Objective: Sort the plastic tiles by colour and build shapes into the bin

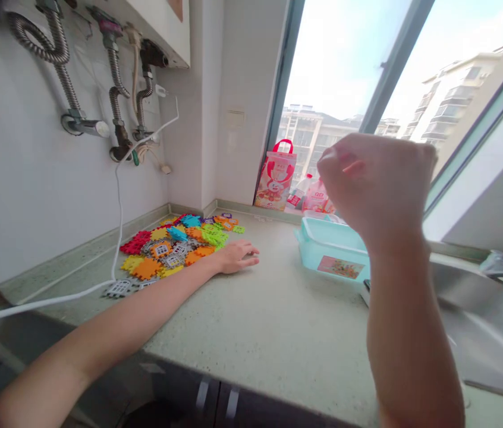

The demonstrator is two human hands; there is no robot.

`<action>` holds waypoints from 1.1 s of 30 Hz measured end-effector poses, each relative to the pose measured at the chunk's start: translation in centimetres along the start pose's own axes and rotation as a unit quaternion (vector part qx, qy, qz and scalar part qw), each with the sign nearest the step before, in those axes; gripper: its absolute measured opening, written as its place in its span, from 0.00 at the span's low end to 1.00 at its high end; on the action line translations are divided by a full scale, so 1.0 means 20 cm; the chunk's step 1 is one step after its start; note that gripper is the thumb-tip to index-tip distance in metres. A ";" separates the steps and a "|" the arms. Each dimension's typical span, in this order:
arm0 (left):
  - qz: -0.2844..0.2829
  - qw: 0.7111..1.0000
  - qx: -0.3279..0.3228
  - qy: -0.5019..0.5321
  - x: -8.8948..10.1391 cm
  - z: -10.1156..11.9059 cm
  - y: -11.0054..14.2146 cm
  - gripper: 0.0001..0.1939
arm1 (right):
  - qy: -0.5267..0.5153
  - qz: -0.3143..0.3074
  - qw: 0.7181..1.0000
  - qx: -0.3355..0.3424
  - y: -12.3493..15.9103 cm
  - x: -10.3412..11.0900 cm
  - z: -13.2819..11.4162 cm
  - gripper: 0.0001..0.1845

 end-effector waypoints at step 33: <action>0.078 0.967 0.151 -0.191 0.57 -0.29 0.91 0.16 | -0.242 -0.402 0.883 0.014 0.85 -0.97 0.01 0.16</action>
Point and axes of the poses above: each hand's wrist, its own y-axis away from the middle knuckle, its own x-axis out of the back of the hand, z = x × y, the point moved 1 cm from there along -y, towards the middle knuckle, and after that the axes turned 6 degrees about -y, right-handed, at the moved point
